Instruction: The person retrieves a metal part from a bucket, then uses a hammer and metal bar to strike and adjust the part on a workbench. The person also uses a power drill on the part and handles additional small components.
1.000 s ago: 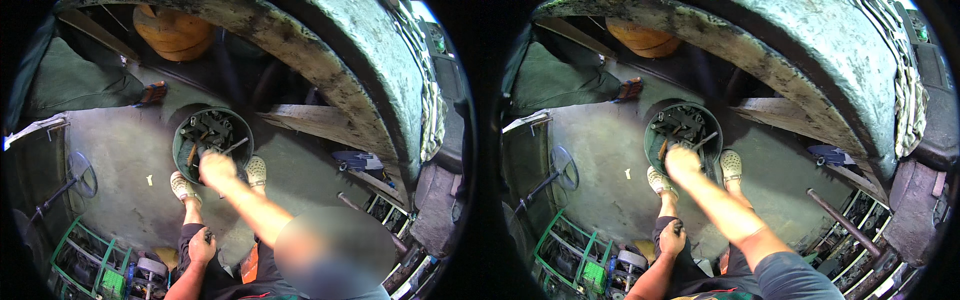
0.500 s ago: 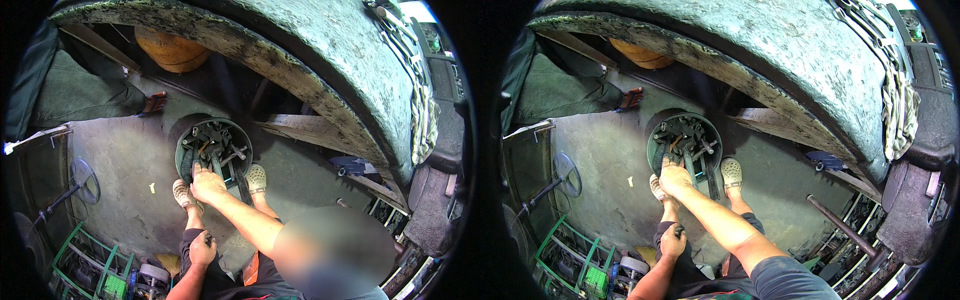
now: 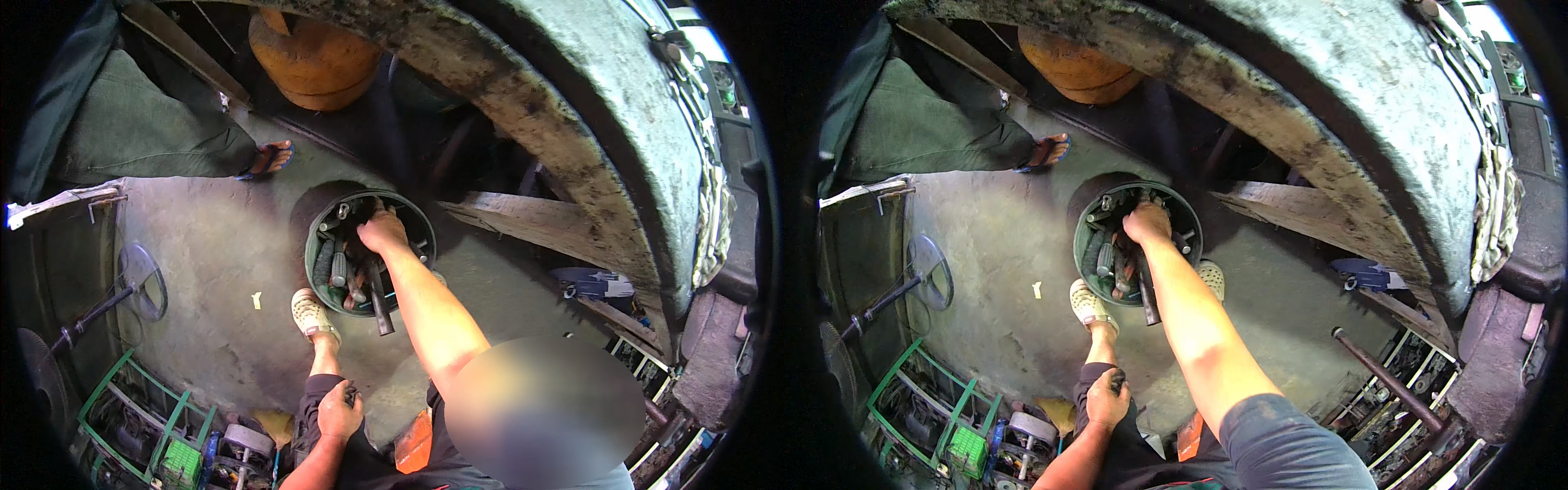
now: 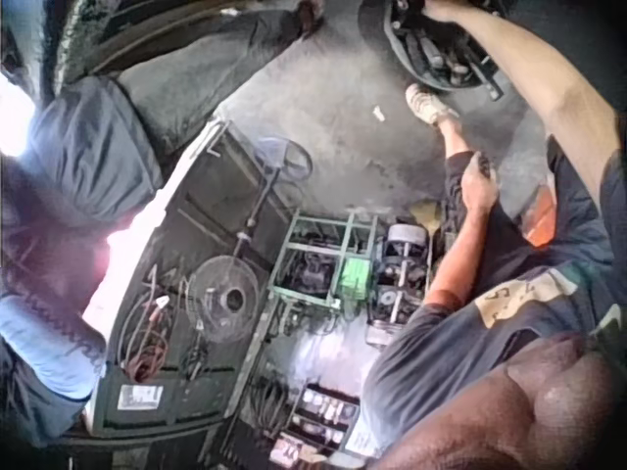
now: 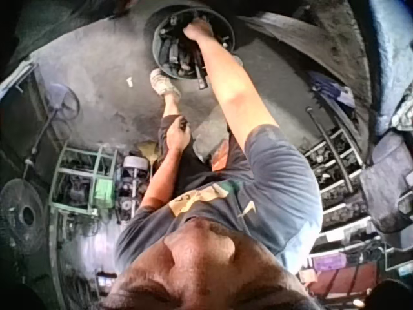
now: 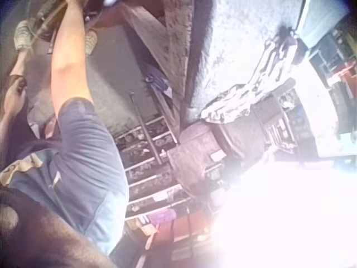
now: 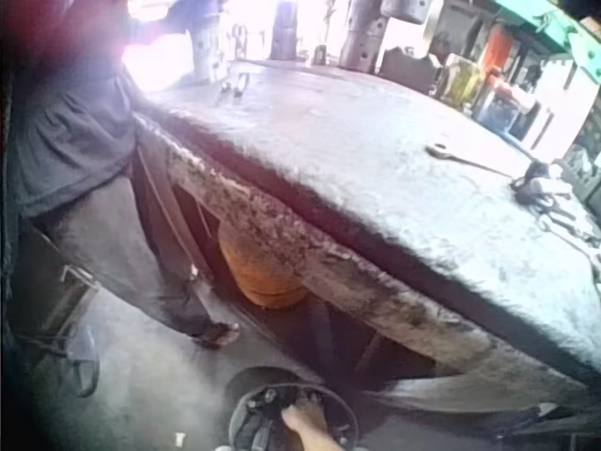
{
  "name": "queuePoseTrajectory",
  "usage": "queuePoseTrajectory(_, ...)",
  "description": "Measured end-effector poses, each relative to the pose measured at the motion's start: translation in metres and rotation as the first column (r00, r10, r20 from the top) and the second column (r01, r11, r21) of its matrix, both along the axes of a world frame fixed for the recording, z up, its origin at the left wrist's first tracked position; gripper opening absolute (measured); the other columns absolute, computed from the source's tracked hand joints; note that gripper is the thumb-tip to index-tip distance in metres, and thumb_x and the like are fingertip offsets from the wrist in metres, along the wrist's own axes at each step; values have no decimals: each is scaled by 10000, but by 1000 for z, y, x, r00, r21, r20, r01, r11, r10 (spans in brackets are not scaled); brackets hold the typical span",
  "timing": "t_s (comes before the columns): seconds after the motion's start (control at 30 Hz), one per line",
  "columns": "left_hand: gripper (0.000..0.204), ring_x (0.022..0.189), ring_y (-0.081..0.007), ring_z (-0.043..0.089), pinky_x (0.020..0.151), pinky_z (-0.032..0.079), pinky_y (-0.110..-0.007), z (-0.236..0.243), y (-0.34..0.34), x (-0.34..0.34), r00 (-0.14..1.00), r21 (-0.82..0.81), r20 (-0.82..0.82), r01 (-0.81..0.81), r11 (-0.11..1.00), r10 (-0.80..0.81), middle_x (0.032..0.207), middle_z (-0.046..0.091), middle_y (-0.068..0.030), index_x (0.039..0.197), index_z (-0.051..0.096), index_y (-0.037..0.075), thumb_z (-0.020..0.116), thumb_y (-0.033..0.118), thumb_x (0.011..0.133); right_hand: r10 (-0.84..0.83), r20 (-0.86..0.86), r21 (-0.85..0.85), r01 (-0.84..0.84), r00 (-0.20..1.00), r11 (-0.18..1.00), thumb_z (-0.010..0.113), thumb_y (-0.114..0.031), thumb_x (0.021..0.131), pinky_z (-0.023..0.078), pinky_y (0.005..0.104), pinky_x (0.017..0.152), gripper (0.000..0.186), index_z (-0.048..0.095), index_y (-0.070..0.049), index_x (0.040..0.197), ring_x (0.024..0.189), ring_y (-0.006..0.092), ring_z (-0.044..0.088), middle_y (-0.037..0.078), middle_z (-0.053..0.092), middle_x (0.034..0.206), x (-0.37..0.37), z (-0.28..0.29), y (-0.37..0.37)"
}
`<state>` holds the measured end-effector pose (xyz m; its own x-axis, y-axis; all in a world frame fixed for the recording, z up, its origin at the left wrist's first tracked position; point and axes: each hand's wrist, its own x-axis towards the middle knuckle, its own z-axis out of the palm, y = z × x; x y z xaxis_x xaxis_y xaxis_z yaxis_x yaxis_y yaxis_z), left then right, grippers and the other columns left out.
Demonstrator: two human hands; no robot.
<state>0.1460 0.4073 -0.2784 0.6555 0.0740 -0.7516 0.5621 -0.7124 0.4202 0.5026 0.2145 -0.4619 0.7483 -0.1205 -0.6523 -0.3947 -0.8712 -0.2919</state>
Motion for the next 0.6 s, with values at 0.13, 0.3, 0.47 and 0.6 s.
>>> queuePoseTrajectory(0.13, 400, 1057, -382, 790, 958, 614, -483, -3, 1, -7, 999, 42, 41, -8, 999, 6, 1102, 820, -182, 1273, 746, 68, 826, 235, 919, 15, -51, 0, -15, 999, 1000, 676, -292, 1042, 627, 524, 1052, 396, 788, -39, 1324, 1135, 458, 793, 240, 812, 1270, -7, -47, 19)
queuePoseTrajectory(0.3, 391, 1062, -376, 790, 954, 615, -491, 7, -1, -10, 999, 25, 37, -19, 999, 18, 1105, 823, -167, 1278, 745, 75, 821, 227, 926, 140, -50, 288, -120, 989, 950, 680, -238, 1026, 556, 542, 1136, 463, 617, 67, 1369, 1271, 527, 696, 382, 706, 1361, -88, 13, 27)
queuePoseTrajectory(0.47, 425, 1082, -387, 790, 979, 615, -492, 1, 1, -1, 998, -2, 45, -35, 999, 35, 1133, 820, -183, 1291, 742, 70, 835, 235, 910, -134, 44, 20, 134, 990, 991, 645, -204, 1014, 413, 464, 1322, 836, 293, 48, 1729, 1600, 448, 460, 302, 334, 1796, -14, -36, 26)
queuePoseTrajectory(0.6, 411, 1082, -388, 789, 978, 617, -493, -6, 3, -13, 996, 14, 69, -52, 999, 51, 1136, 819, -185, 1279, 742, 69, 832, 225, 909, -156, -76, 74, 161, 985, 984, 375, -70, 1100, 536, 516, 1199, 556, 511, -27, 1638, 1421, 450, 655, 299, 622, 1582, -4, -30, 30)
